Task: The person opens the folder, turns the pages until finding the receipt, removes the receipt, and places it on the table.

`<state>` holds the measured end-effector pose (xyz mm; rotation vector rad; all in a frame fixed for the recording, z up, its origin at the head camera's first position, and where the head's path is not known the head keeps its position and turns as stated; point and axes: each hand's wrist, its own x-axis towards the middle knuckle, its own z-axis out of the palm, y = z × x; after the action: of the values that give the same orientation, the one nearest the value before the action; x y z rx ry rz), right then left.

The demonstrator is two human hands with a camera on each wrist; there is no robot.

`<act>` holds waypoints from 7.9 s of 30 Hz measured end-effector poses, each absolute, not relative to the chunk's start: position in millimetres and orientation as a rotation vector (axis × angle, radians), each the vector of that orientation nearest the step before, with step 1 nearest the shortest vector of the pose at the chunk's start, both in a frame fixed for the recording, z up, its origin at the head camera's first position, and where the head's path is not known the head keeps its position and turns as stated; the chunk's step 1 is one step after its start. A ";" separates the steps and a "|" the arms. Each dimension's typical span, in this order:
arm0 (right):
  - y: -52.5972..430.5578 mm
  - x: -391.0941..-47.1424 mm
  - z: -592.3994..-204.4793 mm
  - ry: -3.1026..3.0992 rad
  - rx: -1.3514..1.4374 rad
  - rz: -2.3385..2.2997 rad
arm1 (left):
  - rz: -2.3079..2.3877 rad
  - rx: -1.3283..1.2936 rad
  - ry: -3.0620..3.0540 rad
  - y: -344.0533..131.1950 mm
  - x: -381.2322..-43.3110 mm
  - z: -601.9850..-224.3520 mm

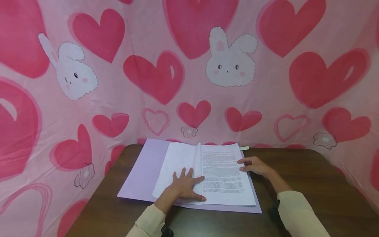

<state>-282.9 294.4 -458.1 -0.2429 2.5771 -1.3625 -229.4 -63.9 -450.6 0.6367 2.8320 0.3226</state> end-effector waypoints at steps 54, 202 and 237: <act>270.8 -265.2 -397.6 2.299 -0.322 -1.732 | 0.344 0.680 2.801 -70.0 -231.8 -449.7; 277.8 -262.9 -468.0 2.885 -0.343 -0.718 | 0.747 0.238 2.920 -159.6 -282.2 -436.6; 281.0 -260.9 -465.0 2.863 -0.338 -0.754 | 0.313 0.690 2.942 -110.8 -255.4 -450.3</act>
<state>-260.9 281.0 -465.0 -0.3384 2.8633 -0.7542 -255.4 -110.8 -450.3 0.6901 2.9416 0.3131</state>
